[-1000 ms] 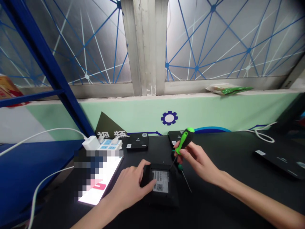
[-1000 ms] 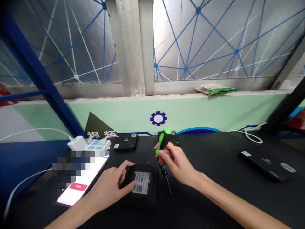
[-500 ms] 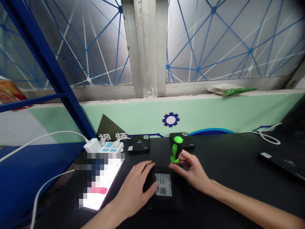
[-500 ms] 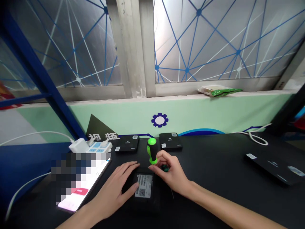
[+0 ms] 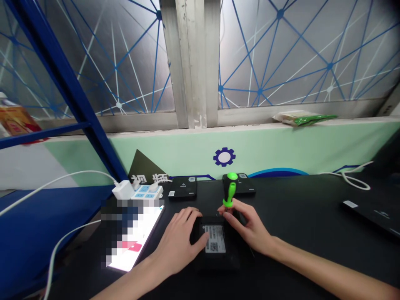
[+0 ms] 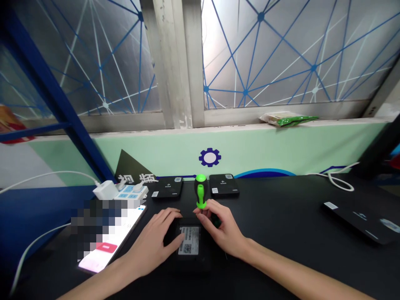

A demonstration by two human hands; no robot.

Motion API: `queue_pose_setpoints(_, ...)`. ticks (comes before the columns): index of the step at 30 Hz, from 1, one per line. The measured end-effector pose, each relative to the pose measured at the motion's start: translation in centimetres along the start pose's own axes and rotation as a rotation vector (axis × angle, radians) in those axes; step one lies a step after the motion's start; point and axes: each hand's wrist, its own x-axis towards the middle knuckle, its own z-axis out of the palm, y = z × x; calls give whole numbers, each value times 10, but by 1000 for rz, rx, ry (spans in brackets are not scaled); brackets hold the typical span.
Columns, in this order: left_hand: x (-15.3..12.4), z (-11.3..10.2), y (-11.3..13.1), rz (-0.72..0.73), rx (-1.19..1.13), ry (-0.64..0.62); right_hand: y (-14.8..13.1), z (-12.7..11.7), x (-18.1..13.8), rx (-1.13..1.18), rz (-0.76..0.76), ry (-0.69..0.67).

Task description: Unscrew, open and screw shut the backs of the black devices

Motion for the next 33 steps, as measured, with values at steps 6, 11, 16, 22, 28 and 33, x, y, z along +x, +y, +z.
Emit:
queue_pose_setpoints(6, 2, 2, -1, 10, 7, 19, 7, 4, 3, 130, 133, 125)
queue_pose_setpoints(11, 0, 2, -4, 12, -8, 1, 1, -2, 4, 115, 28, -55)
queue_pose_setpoints(16, -1, 3, -5, 24, -9, 9, 4, 3, 3, 57, 36, -8)
queue_pose_setpoints(22, -2, 2, -6, 43, -2, 25, 10, 8, 3, 159, 144, 126)
queue_pose_setpoints(28, -2, 1, -5, 29, 2, 14, 0, 1, 1, 79, -1, -21)
queue_pose_setpoints(33, -1, 1, -6, 35, -4, 17, 6, 5, 3, 45, 25, 44)
